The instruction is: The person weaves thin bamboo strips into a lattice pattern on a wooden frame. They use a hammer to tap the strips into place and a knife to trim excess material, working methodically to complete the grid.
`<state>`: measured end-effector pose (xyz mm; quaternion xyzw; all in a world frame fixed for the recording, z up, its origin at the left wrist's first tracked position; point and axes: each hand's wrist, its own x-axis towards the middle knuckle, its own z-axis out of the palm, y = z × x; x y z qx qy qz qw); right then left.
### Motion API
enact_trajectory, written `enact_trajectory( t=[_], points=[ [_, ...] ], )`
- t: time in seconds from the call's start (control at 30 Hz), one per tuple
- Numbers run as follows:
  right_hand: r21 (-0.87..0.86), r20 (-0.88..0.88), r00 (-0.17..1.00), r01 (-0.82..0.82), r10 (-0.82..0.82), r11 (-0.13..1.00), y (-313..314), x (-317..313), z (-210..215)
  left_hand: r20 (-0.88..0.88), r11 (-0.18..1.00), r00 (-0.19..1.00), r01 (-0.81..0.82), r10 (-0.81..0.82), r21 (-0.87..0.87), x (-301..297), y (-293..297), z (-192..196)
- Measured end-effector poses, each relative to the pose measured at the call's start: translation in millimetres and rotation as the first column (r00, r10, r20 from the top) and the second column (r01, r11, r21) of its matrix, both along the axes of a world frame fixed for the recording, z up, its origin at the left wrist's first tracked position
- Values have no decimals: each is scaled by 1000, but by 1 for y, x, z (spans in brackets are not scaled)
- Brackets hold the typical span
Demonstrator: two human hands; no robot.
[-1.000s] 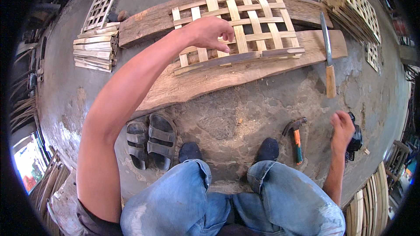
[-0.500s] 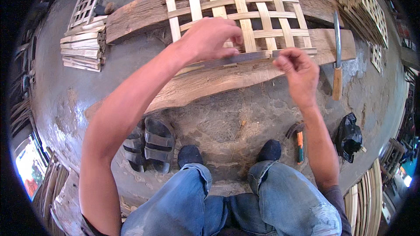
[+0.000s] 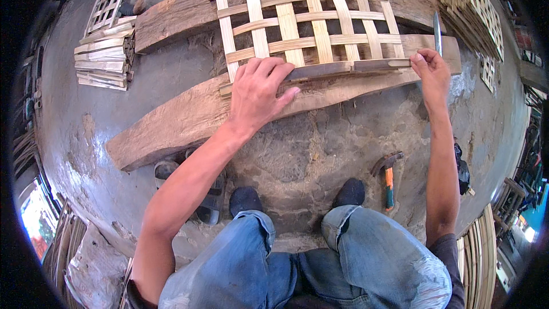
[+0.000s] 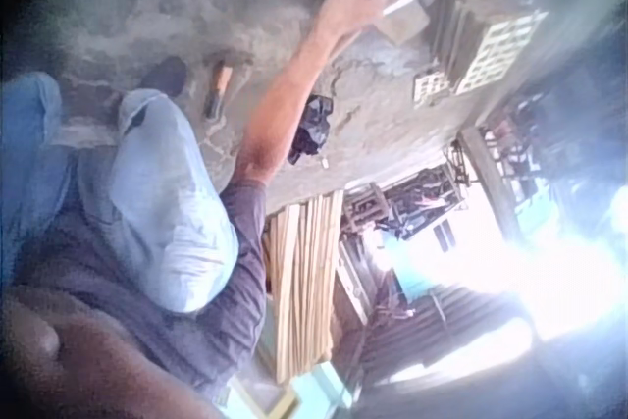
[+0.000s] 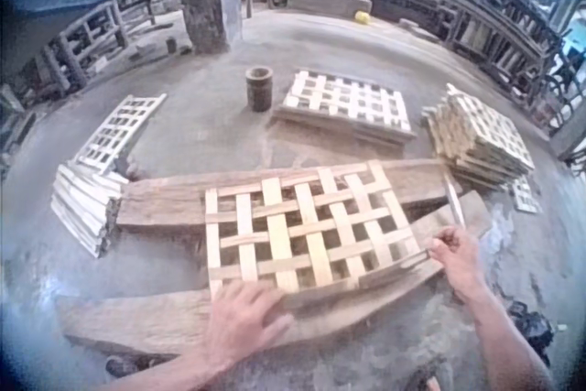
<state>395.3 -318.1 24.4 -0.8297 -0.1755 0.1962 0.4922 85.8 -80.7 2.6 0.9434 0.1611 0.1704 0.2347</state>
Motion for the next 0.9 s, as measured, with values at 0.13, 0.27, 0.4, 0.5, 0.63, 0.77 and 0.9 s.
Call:
enact_trajectory(
  t=[0.13,0.27,0.4,0.5,0.63,0.77,0.9],
  points=[
    [77,-15,1000,9,-8,997,-3,1,-7,41,999,998,-35,36,-26,6,-2,-6],
    [57,-4,1000,12,-12,998,-3,4,-11,62,998,997,-43,46,-38,7,-4,-8],
    [64,-16,1000,8,-7,998,-4,3,-13,54,997,997,-58,61,-56,7,-6,-10],
    [64,-20,1000,11,-9,998,-5,1,-14,47,996,996,-67,70,-64,8,-7,-10],
    [20,50,999,2,-3,1000,-8,1,-20,57,994,994,-87,91,-73,9,-10,-10],
    [23,105,994,32,-35,999,-5,-2,-25,54,992,993,-106,109,-64,10,-11,-14],
    [26,87,995,45,-47,999,-5,-4,-21,53,990,993,-103,109,-96,10,-11,-14]
  ],
)
